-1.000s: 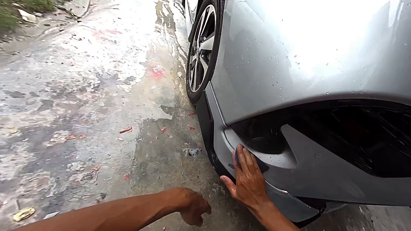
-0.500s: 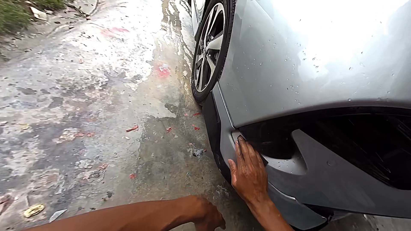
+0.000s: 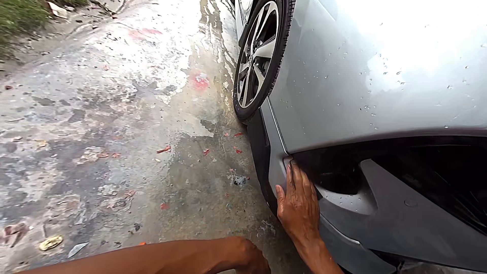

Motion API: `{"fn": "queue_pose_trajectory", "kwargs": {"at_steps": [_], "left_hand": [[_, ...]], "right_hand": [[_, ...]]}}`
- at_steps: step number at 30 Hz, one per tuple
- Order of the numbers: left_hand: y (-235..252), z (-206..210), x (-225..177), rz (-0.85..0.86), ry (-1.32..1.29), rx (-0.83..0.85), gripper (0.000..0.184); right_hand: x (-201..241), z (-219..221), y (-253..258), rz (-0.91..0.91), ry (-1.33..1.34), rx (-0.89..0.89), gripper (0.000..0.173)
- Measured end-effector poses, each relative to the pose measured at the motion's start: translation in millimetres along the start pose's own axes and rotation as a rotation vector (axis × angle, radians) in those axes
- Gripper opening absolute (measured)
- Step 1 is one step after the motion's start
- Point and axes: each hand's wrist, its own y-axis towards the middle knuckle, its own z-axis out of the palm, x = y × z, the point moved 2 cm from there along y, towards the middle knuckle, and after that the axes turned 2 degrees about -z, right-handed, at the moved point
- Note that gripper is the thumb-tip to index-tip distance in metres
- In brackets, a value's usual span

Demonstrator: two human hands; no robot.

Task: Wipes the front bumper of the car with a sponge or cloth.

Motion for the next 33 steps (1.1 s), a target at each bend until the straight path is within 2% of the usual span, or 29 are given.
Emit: {"fn": "queue_pose_trajectory", "kwargs": {"at_steps": [4,7,9,11,14,16,19,21,23,25,27,29,31,33], "left_hand": [[4,-2,1,0.007,0.030,0.019,0.050],[10,-1,-6,0.040,0.029,0.013,0.051],[1,-6,-7,0.015,-0.003,0.025,0.051],[15,-3,9,0.050,0.043,-0.013,0.052],[19,4,-5,0.056,0.052,0.037,0.051],[10,8,-12,0.053,0.058,0.048,0.051],[7,17,22,0.011,0.000,0.033,0.051],[23,22,51,0.005,0.027,0.018,0.048],[30,16,36,0.018,0.042,0.022,0.048],[26,5,-1,0.042,0.065,0.005,0.050],[9,-7,-24,0.054,0.014,0.002,0.050],[9,-8,-2,0.078,-0.097,-0.034,0.051],[20,-2,38,0.079,-0.103,-0.076,0.051],[20,-4,49,0.048,-0.070,-0.070,0.051]], "right_hand": [[8,9,11,-0.029,0.097,-0.009,0.052],[-15,0,6,-0.128,0.089,0.052,0.048],[-19,-11,-9,-0.102,0.071,0.027,0.045],[-10,-6,-7,-0.072,0.096,-0.008,0.045],[-4,4,2,-0.143,0.159,0.091,0.050],[-27,-6,-14,-0.223,0.122,0.127,0.054],[-65,-25,-64,-0.304,0.009,0.063,0.056],[-63,-21,-61,-0.312,0.009,0.057,0.059],[-37,-10,-32,-0.269,0.075,0.070,0.061],[-13,2,-3,-0.204,0.162,0.103,0.064],[-19,-4,-8,-0.194,0.164,0.137,0.070],[-54,-20,-49,-0.244,0.046,0.110,0.069],[-86,-34,-94,-0.278,-0.066,0.090,0.068],[-83,-30,-96,-0.267,-0.068,0.064,0.073]]}}
